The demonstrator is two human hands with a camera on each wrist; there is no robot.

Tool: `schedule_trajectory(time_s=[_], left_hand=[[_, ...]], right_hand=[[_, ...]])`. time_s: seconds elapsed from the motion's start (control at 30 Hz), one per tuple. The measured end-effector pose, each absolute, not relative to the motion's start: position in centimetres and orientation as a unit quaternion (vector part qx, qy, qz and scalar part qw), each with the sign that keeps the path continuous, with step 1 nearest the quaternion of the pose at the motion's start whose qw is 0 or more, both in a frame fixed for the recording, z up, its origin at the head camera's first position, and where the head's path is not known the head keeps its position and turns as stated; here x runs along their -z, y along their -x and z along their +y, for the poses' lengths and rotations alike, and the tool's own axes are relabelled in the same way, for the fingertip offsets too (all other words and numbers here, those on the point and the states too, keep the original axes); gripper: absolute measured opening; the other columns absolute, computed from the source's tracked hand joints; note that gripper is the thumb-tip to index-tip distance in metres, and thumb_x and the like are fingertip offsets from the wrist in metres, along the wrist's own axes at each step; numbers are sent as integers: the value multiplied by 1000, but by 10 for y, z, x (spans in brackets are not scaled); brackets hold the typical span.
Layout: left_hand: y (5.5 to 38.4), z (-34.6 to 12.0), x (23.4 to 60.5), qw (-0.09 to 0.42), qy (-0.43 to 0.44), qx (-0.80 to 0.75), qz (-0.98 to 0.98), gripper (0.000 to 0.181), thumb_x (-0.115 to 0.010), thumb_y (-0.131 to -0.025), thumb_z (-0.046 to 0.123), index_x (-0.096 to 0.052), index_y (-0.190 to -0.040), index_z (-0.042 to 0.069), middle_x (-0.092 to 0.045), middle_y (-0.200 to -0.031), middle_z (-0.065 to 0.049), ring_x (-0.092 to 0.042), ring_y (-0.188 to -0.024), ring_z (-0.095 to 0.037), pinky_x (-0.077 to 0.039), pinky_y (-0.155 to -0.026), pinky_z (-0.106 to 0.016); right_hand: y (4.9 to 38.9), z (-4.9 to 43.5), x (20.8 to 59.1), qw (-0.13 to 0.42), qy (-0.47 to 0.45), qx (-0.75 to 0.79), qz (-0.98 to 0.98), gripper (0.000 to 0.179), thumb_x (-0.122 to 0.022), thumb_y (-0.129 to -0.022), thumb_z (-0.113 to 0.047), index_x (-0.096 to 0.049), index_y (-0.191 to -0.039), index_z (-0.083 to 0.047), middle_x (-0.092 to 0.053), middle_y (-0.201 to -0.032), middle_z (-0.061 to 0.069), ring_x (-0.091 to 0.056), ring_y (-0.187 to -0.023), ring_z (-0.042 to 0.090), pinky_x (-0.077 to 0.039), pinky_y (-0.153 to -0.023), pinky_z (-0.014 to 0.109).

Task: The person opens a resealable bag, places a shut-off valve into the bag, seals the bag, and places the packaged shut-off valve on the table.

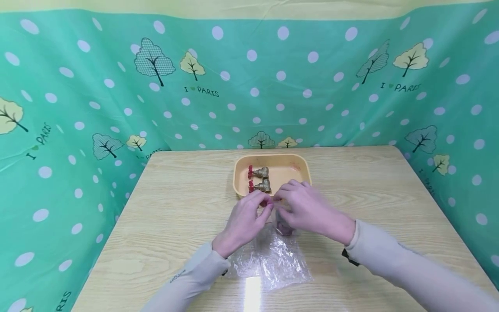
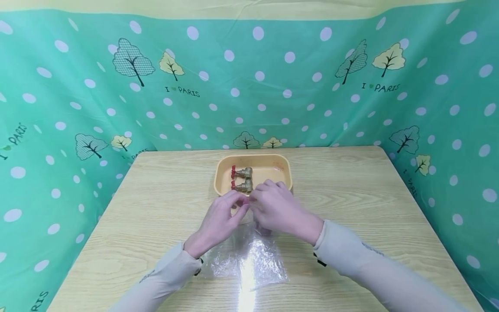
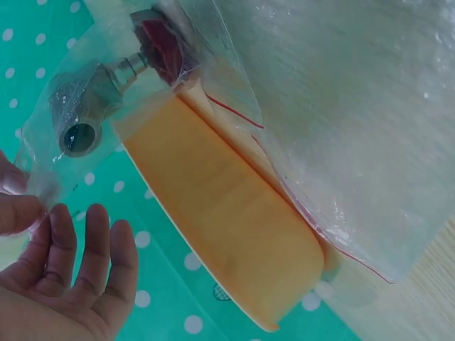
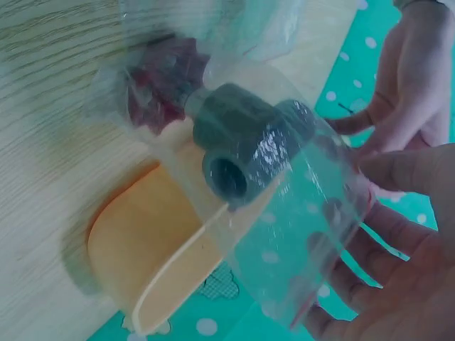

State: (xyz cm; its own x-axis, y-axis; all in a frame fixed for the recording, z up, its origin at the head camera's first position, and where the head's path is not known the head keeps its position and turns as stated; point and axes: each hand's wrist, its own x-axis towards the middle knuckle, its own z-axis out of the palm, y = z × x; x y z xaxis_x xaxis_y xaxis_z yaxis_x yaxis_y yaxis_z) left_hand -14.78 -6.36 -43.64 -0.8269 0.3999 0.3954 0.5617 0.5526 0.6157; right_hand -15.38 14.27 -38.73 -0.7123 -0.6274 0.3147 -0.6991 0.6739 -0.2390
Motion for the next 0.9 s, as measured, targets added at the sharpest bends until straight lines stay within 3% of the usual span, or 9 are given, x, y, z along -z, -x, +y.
schedule_trajectory(time_s=[0.33, 0.57, 0.9], left_hand=[[147, -63, 436, 112, 276, 382, -875, 6, -73, -98, 9, -72, -103, 11, -71, -100, 1, -67, -91, -12, -58, -81, -29], [147, -62, 436, 107, 277, 388, -872, 5, -72, -98, 9, -71, -103, 10, -71, -101, 0, -67, -93, -14, -60, -83, -34], [147, -61, 436, 108, 276, 379, -877, 5, -70, -97, 8, -71, -100, 12, -70, -100, 2, -67, -93, -12, -58, -82, -29]], right_hand=[[157, 138, 391, 115, -367, -200, -901, 11, -85, -85, -10, -77, -93, -13, -72, -89, -3, -61, -85, 16, -50, -76, 37], [158, 140, 392, 110, -368, -200, -902, 10, -84, -85, -8, -78, -92, -13, -72, -87, -3, -61, -84, 14, -50, -75, 34], [161, 144, 393, 95, -358, -244, -896, 13, -84, -83, -5, -78, -94, -10, -74, -87, -2, -65, -84, 16, -55, -78, 35]])
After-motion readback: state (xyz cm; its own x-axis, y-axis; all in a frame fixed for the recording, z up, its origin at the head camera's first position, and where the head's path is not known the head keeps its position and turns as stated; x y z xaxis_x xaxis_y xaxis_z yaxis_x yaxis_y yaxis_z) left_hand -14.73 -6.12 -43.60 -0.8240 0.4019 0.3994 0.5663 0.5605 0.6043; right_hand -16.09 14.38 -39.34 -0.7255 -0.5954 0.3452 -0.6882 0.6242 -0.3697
